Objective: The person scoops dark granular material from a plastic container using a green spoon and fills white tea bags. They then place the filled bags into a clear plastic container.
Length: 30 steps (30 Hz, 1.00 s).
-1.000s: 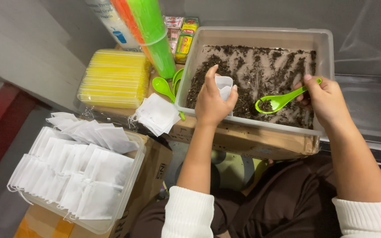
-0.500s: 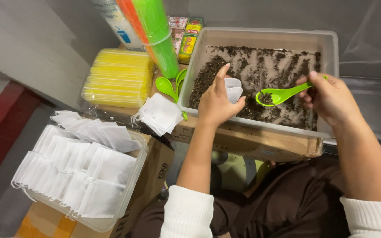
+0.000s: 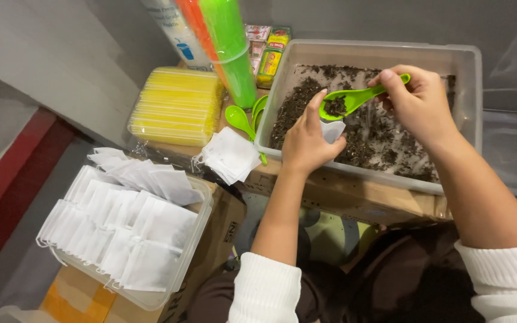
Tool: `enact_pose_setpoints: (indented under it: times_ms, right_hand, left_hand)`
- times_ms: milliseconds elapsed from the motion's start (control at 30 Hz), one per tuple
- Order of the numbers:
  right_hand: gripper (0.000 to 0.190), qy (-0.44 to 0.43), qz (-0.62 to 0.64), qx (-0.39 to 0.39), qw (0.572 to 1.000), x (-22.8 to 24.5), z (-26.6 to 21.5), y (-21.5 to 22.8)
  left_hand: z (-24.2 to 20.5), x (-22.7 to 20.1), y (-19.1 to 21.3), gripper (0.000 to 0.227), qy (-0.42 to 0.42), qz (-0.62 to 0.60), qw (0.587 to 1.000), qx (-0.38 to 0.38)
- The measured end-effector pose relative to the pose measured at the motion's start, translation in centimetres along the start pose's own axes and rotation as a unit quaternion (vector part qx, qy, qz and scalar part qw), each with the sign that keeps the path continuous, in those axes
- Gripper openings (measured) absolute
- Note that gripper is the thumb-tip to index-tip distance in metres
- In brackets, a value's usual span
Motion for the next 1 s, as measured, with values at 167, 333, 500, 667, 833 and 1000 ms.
enact_pose_setpoints:
  times_ms: [167, 333, 500, 667, 833, 1000]
  right_hand:
    - [0.023, 0.045, -0.046, 0.021, 0.998, 0.9, -0.4, -0.3]
    - [0.018, 0.106, -0.131, 0.054, 0.984, 2.7, -1.6, -1.0]
    - [0.014, 0.265, -0.162, 0.056, 0.949, 4.9, -4.6, -1.9]
    - [0.012, 0.293, -0.142, 0.021, 0.945, 3.9, -5.4, -1.3]
    - [0.007, 0.203, -0.106, -0.074, 0.971, -0.1, -5.2, 3.0]
    - [0.023, -0.124, -0.240, -0.031, 0.962, -5.1, -6.7, 5.7]
  left_hand:
    - [0.1, 0.0, 0.1, 0.093, 0.012, -0.002, 1.000, -0.002]
    - [0.0, 0.3, -0.1, 0.094, 0.015, -0.007, 1.000, -0.001]
    - [0.2, 0.7, -0.5, 0.090, -0.002, 0.011, 1.000, -0.016]
    - [0.2, 0.8, -0.6, 0.092, -0.003, 0.005, 1.000, -0.014]
    - [-0.1, 0.5, -0.1, 0.093, 0.010, -0.014, 1.000, -0.025]
    - [0.2, -0.2, 0.3, 0.047, -0.057, -0.036, 0.995, -0.069]
Point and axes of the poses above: each hand's wrist, its own z-axis towards the middle knuckle, its own y-axis out of the back of the hand, x = y × z, the point moved 9 cm from there along z, towards the middle knuckle, and after that the axes turned 4 degrees about -x, right-handed, at the moved point
